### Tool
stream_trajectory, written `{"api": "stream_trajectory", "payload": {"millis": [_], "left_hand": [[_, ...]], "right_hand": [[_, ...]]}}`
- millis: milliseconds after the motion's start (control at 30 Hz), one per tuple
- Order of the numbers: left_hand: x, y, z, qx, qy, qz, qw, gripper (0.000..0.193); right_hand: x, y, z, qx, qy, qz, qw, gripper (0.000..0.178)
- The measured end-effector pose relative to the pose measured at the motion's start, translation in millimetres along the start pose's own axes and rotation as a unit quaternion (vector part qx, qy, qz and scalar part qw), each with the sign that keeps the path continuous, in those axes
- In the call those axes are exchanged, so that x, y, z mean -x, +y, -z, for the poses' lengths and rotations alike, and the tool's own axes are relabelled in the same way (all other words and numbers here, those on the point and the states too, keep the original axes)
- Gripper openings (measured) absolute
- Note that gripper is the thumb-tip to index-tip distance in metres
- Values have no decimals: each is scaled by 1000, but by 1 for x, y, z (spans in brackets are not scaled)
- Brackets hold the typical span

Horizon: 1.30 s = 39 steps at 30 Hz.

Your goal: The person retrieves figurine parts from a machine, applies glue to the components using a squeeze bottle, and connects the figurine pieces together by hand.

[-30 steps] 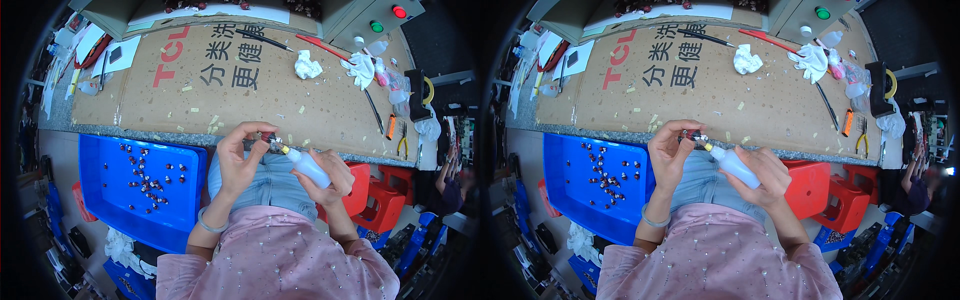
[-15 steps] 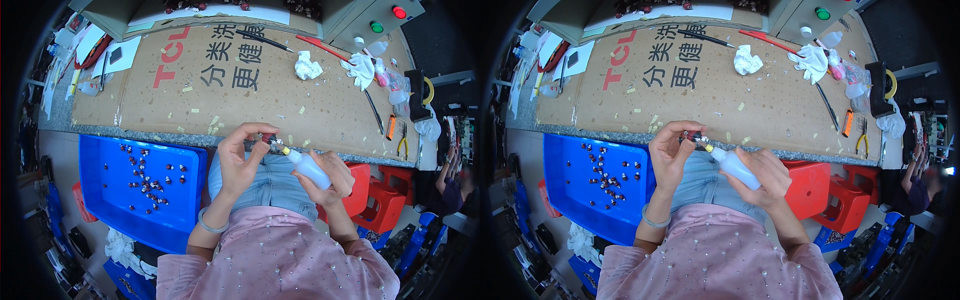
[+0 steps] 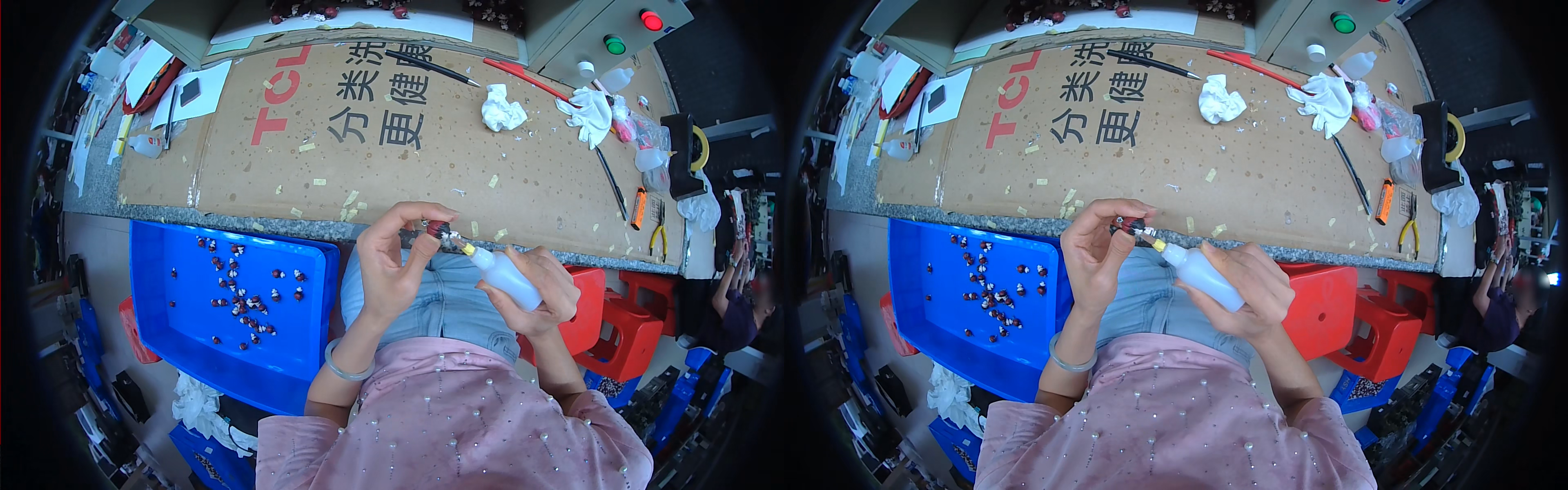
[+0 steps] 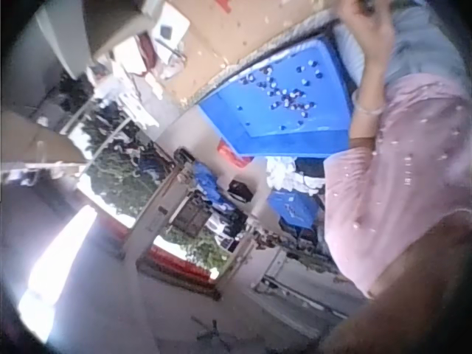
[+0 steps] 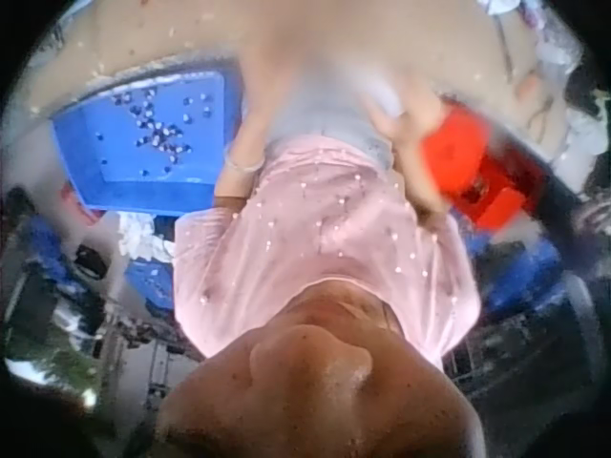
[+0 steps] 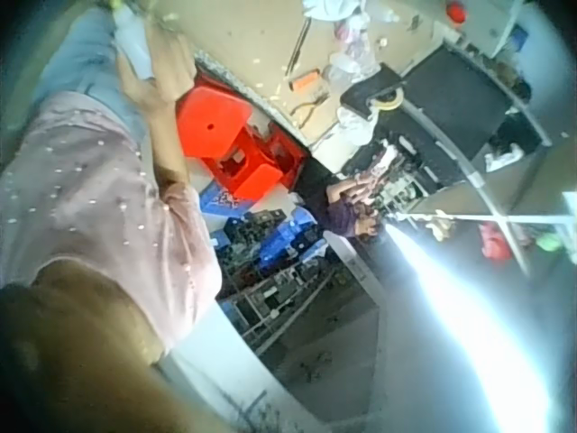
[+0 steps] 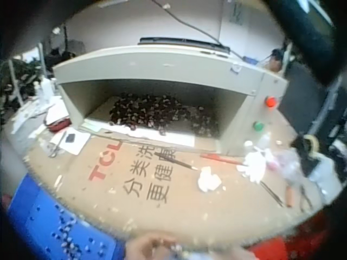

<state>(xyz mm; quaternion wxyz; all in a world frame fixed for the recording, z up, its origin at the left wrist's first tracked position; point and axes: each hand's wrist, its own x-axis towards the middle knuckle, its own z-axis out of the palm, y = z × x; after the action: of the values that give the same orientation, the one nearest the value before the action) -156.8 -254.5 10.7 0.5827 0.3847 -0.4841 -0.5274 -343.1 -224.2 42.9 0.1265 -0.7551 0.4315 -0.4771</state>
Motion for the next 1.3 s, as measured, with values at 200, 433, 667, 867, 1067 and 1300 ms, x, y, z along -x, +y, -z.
{"api": "stream_trajectory", "payload": {"millis": [200, 433, 667, 867, 1067, 1300], "left_hand": [[0, 2, -1, -1, 10, -34, 999, 15], [0, 1, -3, -47, 12, -74, 996, 17], [-3, 2, -3, -114, 43, -101, 987, 23], [6, 6, -28, 94, -4, 83, 992, 29], [13, 5, -42, 92, -45, 76, 992, 27], [2, 9, -21, 308, -84, 240, 917, 34]], "right_hand": [[2, 11, 3, -14, 27, -47, 998, 47], [-27, 76, -1, -138, 125, -294, 938, 39], [-36, 80, 1, 37, 174, -189, 966, 35], [-7, 9, 6, -119, 139, -215, 959, 27], [-11, 10, -8, -414, 10, -377, 828, 13], [-18, 41, -12, -486, -107, -313, 809, 14]]}}
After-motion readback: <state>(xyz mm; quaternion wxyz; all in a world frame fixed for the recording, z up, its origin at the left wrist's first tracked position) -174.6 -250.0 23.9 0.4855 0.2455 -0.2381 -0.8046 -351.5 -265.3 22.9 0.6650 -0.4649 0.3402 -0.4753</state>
